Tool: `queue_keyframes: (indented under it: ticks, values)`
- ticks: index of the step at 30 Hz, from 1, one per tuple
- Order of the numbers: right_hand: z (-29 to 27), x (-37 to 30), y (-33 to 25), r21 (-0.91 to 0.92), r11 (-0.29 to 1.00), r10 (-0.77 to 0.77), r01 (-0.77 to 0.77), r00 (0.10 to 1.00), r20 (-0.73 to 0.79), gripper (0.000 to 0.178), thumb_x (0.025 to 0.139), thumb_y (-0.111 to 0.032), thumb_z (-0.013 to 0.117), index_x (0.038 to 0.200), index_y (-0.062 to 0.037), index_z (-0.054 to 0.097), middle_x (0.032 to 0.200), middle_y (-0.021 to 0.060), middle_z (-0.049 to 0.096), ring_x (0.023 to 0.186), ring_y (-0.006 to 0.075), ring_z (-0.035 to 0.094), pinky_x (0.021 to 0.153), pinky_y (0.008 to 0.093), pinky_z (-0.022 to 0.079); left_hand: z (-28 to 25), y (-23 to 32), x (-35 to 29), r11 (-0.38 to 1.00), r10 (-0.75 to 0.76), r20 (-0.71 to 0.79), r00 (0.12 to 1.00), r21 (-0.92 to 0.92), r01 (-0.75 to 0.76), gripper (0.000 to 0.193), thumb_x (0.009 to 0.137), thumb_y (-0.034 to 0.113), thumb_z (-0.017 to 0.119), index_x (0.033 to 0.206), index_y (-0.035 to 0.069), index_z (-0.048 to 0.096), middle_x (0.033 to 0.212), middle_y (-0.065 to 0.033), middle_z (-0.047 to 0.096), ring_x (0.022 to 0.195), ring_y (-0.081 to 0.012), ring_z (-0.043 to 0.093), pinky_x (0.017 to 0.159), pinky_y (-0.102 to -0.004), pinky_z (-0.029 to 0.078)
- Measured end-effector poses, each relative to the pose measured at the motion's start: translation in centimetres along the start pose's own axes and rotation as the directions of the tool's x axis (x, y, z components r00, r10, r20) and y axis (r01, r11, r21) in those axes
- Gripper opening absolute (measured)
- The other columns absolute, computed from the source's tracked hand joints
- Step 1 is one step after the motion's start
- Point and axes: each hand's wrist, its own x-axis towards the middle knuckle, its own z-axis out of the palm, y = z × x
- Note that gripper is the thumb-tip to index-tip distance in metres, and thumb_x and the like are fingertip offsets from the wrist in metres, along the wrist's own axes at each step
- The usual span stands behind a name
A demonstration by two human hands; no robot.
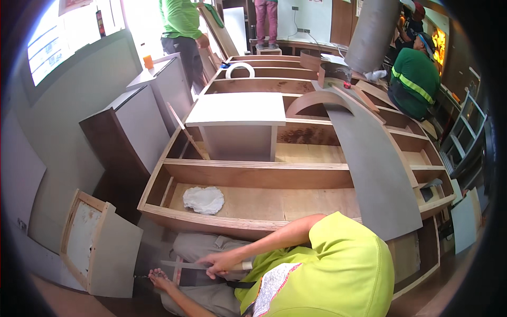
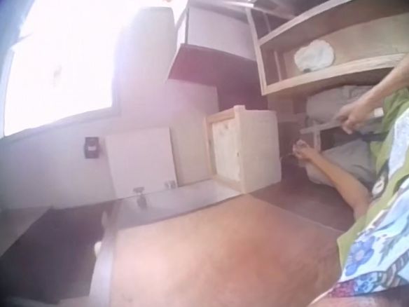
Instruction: The person assembles wooden cabinet components by hand and using a tool, applying pressure to joints and checking the alignment of the panels while sitting on the floor.
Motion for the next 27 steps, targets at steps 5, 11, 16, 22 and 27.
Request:
queue_keyframes:
  ticks: [5, 11, 16, 22, 27]
  values:
    - [0.8, 0.5, -1.0, -0.153, 0.985, 0.085, -0.085, 0.996, -0.005, 0.068, 0.089, -0.01, 0.047, 0.148, -0.005, 0.014, 0.076, 0.0025, 0.058, 0.051, 0.008, 0.047, 0.042, 0.0247, 0.04, -3.3, -1.3, 5.8, 0.883, 0.373, -0.006, 0.928, 0.308, -0.353, 0.044, 0.096, 0.041, 0.049, 0.124, 0.007, 0.053, 0.114, -0.0116, 0.058, 0.099, -0.0232, 0.058, 0.082, -0.032, 0.047]
    - [-0.7, -1.2, -1.8, -0.17, 0.985, -0.02, -0.014, 0.98, -0.196, 0.066, 0.09, -0.014, 0.045, 0.148, -0.0029, 0.014, 0.078, 0.0029, 0.057, 0.056, 0.0079, 0.049, 0.047, 0.0232, 0.042, 4.6, 2.9, -6.9, 0.993, -0.097, 0.303, 0.948, 0.097, 0.07, 0.058, 0.097, 0.047, 0.044, 0.137, 0.005, 0.04, 0.123, -0.0132, 0.054, 0.111, -0.0263, 0.055, 0.099, -0.0347, 0.039]
    - [-1.5, 0.5, -3.2, -0.204, 0.979, -0.05, 0.003, 0.972, -0.23, 0.069, 0.092, -0.021, 0.048, 0.148, -0.0024, 0.013, 0.079, 0.0023, 0.057, 0.055, 0.0077, 0.049, 0.048, 0.0219, 0.042, 5.8, 4.4, -10.1, 0.95, -0.213, 0.776, 0.593, 0.023, 0.311, 0.056, 0.098, 0.048, 0.041, 0.137, 0.008, 0.039, 0.112, -0.0084, 0.057, 0.098, -0.0189, 0.059, 0.085, -0.0306, 0.048]
    - [-1.1, 0.9, -2.2, -0.189, 0.98, 0.025, -0.065, 0.978, -0.208, 0.07, 0.092, -0.021, 0.05, 0.148, -0.0019, 0.012, 0.079, 0.0024, 0.058, 0.056, 0.0076, 0.049, 0.047, 0.022, 0.042, 6.8, 3.6, -11.6, 0.964, -0.185, 0.761, 0.621, 0.017, 0.267, 0.029, 0.095, 0.028, 0.056, 0.114, 0.007, 0.054, 0.089, -0.0029, 0.063, 0.078, -0.0134, 0.06, 0.072, -0.025, 0.05]
    - [-1.0, 0.9, -0.7, -0.11, 0.987, 0.09, -0.116, 0.972, -0.217, 0.071, 0.092, -0.02, 0.051, 0.148, -0.0008, 0.012, 0.079, 0.0034, 0.058, 0.055, 0.0083, 0.049, 0.044, 0.0231, 0.042, 8.0, 4.3, -13.4, 0.941, -0.203, 0.795, 0.571, -0.003, 0.338, 0.028, 0.094, 0.026, 0.059, 0.115, 0.009, 0.053, 0.093, -0.0045, 0.062, 0.081, -0.0131, 0.06, 0.074, -0.0244, 0.049]
